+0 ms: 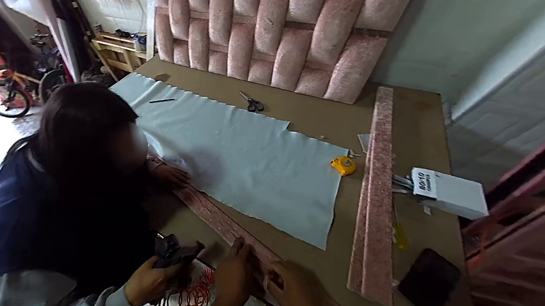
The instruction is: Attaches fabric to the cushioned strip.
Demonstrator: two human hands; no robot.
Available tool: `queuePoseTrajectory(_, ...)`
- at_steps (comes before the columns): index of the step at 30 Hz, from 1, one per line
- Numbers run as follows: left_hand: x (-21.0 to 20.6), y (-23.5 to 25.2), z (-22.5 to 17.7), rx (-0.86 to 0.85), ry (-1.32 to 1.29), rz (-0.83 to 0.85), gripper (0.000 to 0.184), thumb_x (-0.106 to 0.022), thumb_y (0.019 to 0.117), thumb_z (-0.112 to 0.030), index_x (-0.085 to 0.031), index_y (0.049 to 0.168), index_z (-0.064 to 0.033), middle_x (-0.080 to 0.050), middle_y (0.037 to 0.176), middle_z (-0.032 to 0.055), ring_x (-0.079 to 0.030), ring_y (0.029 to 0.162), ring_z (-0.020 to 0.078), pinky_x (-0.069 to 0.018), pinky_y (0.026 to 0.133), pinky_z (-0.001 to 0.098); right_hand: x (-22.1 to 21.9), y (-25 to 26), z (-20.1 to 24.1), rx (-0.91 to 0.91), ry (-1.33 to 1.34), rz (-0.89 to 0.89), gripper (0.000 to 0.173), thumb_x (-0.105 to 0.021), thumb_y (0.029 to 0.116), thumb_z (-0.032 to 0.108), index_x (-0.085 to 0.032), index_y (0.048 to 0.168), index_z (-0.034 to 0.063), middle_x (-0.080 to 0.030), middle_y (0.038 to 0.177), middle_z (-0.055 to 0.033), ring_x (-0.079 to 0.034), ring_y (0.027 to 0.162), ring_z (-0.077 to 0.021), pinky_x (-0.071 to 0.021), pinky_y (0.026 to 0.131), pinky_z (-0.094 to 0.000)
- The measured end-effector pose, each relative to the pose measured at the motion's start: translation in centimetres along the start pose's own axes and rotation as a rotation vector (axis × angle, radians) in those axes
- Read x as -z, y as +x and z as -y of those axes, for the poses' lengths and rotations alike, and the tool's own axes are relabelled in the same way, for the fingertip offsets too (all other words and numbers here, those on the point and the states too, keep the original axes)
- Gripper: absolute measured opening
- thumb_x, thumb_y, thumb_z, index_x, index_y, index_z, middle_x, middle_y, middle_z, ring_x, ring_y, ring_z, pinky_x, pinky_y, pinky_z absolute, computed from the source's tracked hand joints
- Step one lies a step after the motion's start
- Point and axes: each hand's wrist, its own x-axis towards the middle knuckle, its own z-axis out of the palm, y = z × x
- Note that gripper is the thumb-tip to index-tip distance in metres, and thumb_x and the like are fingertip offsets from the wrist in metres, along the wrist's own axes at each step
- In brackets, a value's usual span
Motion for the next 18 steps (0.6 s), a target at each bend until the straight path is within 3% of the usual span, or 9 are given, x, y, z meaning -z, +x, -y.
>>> queuePoseTrajectory(2, 0.7, 0.6, 2.2, -0.222, 0.098, -0.047, 0.033, -0.059, 0.0963, -0.021, -0.072, 0.126, -0.0255, -0.050, 0.156, -0.0041, -0.055, 0.132, 0.0271, -0.0469, 0.102, 0.0548, -2.2, -0.7, -0.1, -0.011, -0.058, -0.060, 0.039, -0.069, 0.0919, 0.043, -0.073, 0.121, 0.0167, -0.070, 0.116, -0.0059, -0.065, 0.114, -0.0234, -0.0525, 0.101, -0.0447)
queuePoseTrajectory(5, 1.5, 3.0, 4.3, -0.578, 0.198, 0.051, 0.029, -0.071, 0.0922, -0.033, -0.072, 0.120, -0.0270, -0.055, 0.149, -0.0028, -0.043, 0.144, 0.0250, -0.0320, 0.119, 0.0565, -3.4, 0.0, 1.1, -0.083, -0.221, -0.046, 0.051, -0.069, 0.0883, 0.053, -0.070, 0.123, 0.0169, -0.066, 0.122, -0.0108, -0.059, 0.122, -0.0301, -0.0506, 0.102, -0.0497)
queuePoseTrajectory(7, 1.6, 4.4, 4.9, -0.809, 0.206, 0.113, 0.022, -0.064, 0.0976, -0.030, -0.073, 0.116, -0.0234, -0.060, 0.142, -0.0009, -0.046, 0.142, 0.0226, -0.0315, 0.121, 0.0521, -3.4, 0.3, 2.1, -0.111, -0.320, 0.029, 0.059, -0.067, 0.0889, 0.059, -0.068, 0.125, 0.0125, -0.064, 0.127, -0.0154, -0.057, 0.126, -0.0348, -0.0457, 0.107, -0.0562)
queuePoseTrajectory(9, 2.1, 5.8, 4.6, -0.963, 0.206, 0.195, 0.022, -0.056, 0.1025, -0.025, -0.073, 0.114, -0.0157, -0.057, 0.146, 0.0030, -0.044, 0.144, 0.0241, -0.0292, 0.124, 0.0502, -2.7, 0.7, 2.9, -0.095, -0.418, 0.090, 0.059, -0.063, 0.0923, 0.058, -0.067, 0.127, 0.0105, -0.066, 0.126, -0.0180, -0.059, 0.123, -0.0380, -0.0440, 0.105, -0.0618)
queuePoseTrajectory(13, 3.6, 7.1, 3.3, -1.079, 0.342, 0.330, 0.032, -0.064, 0.0974, -0.035, -0.071, 0.120, -0.0140, -0.050, 0.154, 0.0083, -0.045, 0.143, 0.0306, -0.0340, 0.120, 0.0527, -1.1, 0.8, 4.9, -0.081, -0.506, 0.219, 0.043, -0.051, 0.1037, 0.042, -0.068, 0.111, 0.0039, -0.071, 0.105, -0.0230, -0.069, 0.100, -0.0447, -0.0535, 0.082, -0.0676)
queuePoseTrajectory(15, 3.7, 7.1, 3.1, -1.113, 0.420, 0.341, 0.043, -0.069, 0.0938, -0.044, -0.068, 0.125, -0.0147, -0.051, 0.152, 0.0110, -0.047, 0.139, 0.0340, -0.0391, 0.114, 0.0559, -0.6, 1.2, 5.0, -0.083, -0.456, 0.264, 0.041, -0.047, 0.1053, 0.037, -0.068, 0.105, 0.0023, -0.070, 0.105, -0.0228, -0.069, 0.101, -0.0440, -0.0537, 0.081, -0.0676)
queuePoseTrajectory(18, 2.9, 6.6, 3.3, -1.143, 0.419, 0.278, 0.032, -0.062, 0.0995, -0.038, -0.071, 0.117, -0.0131, -0.064, 0.136, 0.0100, -0.055, 0.132, 0.0315, -0.0456, 0.109, 0.0528, 0.0, 1.4, 2.3, -0.015, -0.258, 0.206, 0.040, -0.046, 0.1036, 0.042, -0.066, 0.094, 0.0085, -0.069, 0.092, -0.0139, -0.069, 0.090, -0.0337, -0.0531, 0.079, -0.0618)
